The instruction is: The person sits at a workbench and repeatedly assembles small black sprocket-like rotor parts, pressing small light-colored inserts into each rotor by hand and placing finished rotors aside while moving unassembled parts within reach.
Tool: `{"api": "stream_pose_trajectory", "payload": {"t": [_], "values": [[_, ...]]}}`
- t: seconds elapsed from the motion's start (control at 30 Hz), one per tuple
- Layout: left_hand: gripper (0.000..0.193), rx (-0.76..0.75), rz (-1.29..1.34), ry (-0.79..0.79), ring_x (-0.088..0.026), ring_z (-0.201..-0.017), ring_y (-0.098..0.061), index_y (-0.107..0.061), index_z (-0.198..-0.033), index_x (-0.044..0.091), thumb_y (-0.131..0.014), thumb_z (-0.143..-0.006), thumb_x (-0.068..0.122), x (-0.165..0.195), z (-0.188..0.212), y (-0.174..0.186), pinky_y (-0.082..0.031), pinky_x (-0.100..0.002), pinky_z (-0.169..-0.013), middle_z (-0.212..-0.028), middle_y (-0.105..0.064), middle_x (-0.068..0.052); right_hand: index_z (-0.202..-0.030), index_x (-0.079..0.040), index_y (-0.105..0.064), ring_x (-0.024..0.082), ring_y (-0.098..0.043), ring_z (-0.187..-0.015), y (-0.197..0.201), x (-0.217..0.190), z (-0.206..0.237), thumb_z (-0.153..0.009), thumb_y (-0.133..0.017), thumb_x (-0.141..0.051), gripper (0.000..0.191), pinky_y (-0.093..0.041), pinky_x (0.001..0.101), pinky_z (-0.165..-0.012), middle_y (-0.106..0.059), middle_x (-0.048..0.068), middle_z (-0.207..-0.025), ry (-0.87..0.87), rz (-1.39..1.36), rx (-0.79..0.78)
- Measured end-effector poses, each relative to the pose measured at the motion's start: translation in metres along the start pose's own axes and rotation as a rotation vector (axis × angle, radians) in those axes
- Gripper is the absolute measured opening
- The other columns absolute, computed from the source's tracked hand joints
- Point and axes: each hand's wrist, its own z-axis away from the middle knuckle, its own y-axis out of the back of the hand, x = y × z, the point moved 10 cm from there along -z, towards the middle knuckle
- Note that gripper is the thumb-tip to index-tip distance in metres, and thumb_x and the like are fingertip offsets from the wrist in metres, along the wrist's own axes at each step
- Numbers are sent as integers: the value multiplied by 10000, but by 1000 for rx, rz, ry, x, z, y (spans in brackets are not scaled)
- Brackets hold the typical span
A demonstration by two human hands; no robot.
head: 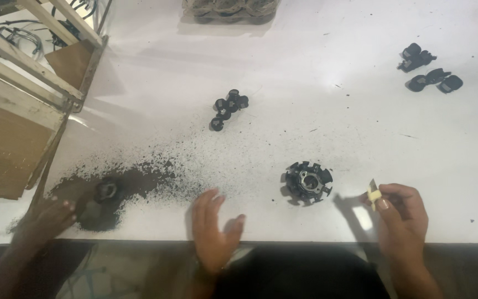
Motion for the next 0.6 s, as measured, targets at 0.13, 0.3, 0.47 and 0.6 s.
{"api": "stream_pose_trajectory", "payload": {"t": [0.13, 0.3, 0.47, 0.6], "values": [[898, -489, 8, -163, -392, -1399, -441, -490, -1420, 48, -804, -754, 563, 66, -46, -68, -348, -591, -1116, -1527, -428, -255, -1262, -2, -524, 216, -639, -1038, -3, -7, -9, -1015, -516, -24, 248, -512, 383, -948, -646, 159, -1084, 47, -171, -35], [1012, -947, 11, -50, -403, -1463, -335, -336, -1547, 116, -739, -788, 650, 111, -78, -151, -310, -568, -1142, -1610, -291, -230, -1235, 8, -539, 233, -645, -1021, 7, -7, -14, -980, -501, -32, 261, -504, 384, -942, -669, 187, -1048, -17, -62, 1], [977, -1063, -94, 113, -314, -1410, -425, -323, -1604, 147, -656, -838, 656, 94, -60, -150, -411, -491, -1137, -1574, -356, -190, -1226, 0, -545, 250, -655, -1039, 15, -8, -18, -965, -508, -42, 267, -475, 406, -985, -675, 203, -1045, -102, -110, -35], [1008, -939, -267, 222, -383, -1414, -346, -337, -1577, 180, -781, -794, 635, 55, -45, -115, -307, -554, -1128, -1546, -324, -204, -1231, -10, -549, 251, -652, -1071, 23, -7, -21, -969, -519, -61, 269, -458, 410, -1000, -680, 204, -1055, -165, -70, -17]]}}
